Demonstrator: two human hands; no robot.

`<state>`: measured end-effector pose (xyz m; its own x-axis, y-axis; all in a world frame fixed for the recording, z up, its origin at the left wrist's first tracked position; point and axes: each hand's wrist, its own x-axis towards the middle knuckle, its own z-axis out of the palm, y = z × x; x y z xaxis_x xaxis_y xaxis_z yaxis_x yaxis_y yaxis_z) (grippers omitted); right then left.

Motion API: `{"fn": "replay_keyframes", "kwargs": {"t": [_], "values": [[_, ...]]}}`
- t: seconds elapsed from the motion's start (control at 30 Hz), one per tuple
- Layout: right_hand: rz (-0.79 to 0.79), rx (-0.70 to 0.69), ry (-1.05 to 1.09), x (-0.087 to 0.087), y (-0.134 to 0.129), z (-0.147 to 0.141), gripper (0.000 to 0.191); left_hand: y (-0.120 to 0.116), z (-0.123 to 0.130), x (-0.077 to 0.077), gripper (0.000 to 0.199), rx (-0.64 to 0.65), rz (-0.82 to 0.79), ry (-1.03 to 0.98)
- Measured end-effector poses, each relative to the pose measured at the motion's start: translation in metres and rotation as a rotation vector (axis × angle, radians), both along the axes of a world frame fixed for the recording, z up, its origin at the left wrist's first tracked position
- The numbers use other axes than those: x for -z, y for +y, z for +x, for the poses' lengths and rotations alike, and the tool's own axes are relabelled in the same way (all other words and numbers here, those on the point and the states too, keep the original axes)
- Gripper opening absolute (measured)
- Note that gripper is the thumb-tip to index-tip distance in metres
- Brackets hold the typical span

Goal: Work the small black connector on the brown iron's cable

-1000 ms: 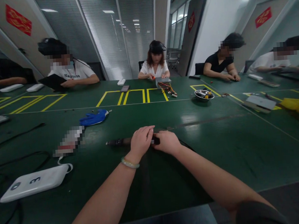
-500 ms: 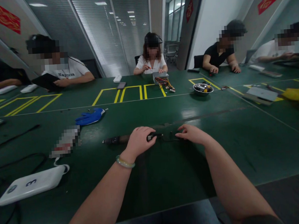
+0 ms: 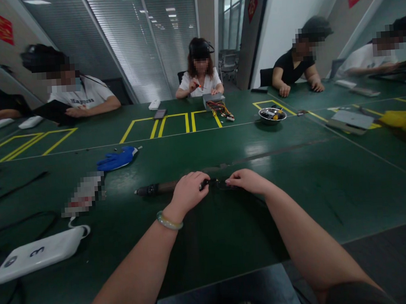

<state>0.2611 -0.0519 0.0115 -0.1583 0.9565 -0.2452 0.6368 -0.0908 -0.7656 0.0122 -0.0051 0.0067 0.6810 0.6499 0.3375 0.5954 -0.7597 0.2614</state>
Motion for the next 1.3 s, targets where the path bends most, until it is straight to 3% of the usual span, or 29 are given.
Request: {"fn": "replay_keyframes", "kwargs": {"t": [0.13,0.3,0.5,0.73,0.83,0.93,1.0,1.3], "values": [[-0.007,-0.074,0.184,0.004,0.000,-0.008,0.032,0.000,-0.001,-0.002,0.017,0.033,0.000,0.000],[0.045,-0.102,0.269,0.011,0.000,-0.023,0.027,0.000,-0.002,-0.002,0.013,0.048,-0.016,-0.019],[0.103,0.095,0.032,0.016,0.001,-0.030,0.017,0.000,-0.003,0.001,0.018,0.033,-0.011,-0.032],[0.393,0.286,-0.043,0.008,0.010,-0.032,0.015,0.000,-0.002,0.002,0.020,0.045,0.013,-0.009],[0.413,0.159,0.007,0.009,0.012,-0.033,0.011,0.001,-0.003,0.003,0.021,0.039,0.024,0.008],[0.288,-0.080,0.082,0.014,0.009,-0.035,0.011,0.001,-0.003,0.002,0.022,0.048,0.031,0.023],[0.230,-0.161,0.085,0.017,0.005,-0.037,0.013,0.001,-0.004,0.001,0.025,0.067,0.030,0.035],[0.346,-0.110,-0.131,0.016,0.002,-0.035,0.005,-0.002,0.002,-0.001,0.012,0.045,0.073,0.032]]}}
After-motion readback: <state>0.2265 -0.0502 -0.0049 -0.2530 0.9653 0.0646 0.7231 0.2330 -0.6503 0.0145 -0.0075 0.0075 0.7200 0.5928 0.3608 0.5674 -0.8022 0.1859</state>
